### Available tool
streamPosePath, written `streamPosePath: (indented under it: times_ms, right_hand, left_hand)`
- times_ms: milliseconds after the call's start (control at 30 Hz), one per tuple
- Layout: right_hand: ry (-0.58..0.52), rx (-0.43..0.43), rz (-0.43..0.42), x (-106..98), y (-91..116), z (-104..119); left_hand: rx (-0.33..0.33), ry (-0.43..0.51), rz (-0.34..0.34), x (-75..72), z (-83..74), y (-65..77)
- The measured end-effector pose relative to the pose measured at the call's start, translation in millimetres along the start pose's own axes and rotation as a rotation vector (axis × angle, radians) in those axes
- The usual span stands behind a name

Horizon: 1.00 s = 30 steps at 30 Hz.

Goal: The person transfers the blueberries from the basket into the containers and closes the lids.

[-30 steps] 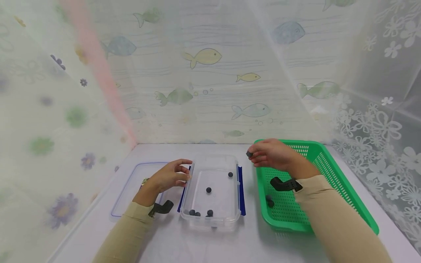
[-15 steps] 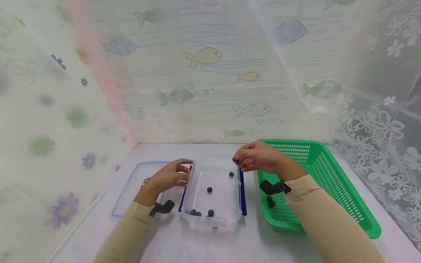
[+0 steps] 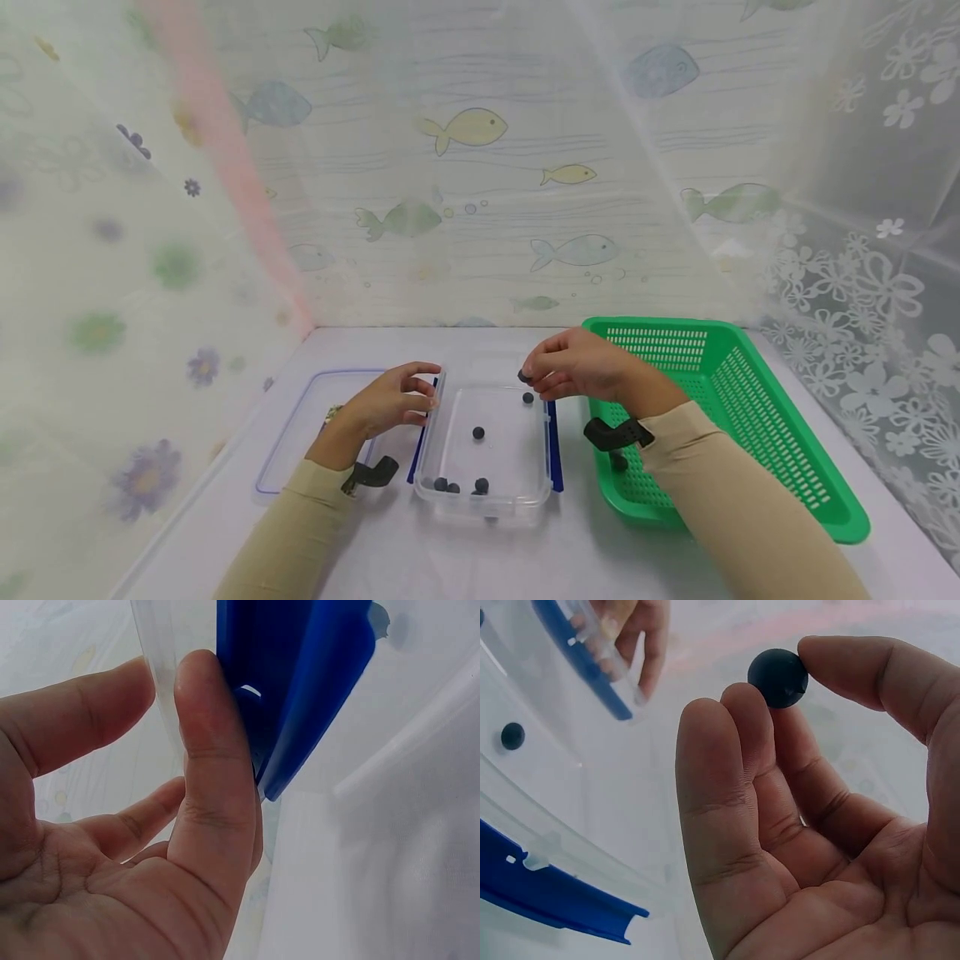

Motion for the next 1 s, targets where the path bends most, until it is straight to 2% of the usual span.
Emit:
streamPosePath:
  times_ms: [433,1000]
  right_hand:
    - [0.004,0.026,-0.008,2.0,0.8,-4.4]
    - [0.064,0.059,-0.047,-12.2,16.4,-14.1]
  left_hand:
    - [0.008,-0.007,0.01,1.6,-1.7,-0.2]
    - [0.006,-0.007,0.002,0.8,-0.6,0.7]
Point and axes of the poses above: each hand's wrist, its own y-axis away from the middle knuckle, its own x-axis out of the palm, z = x × y, the point moved 5 cm from there along -y, towards the middle knuckle, and after that the axes turned 14 degrees about z, right-handed, at the moved point
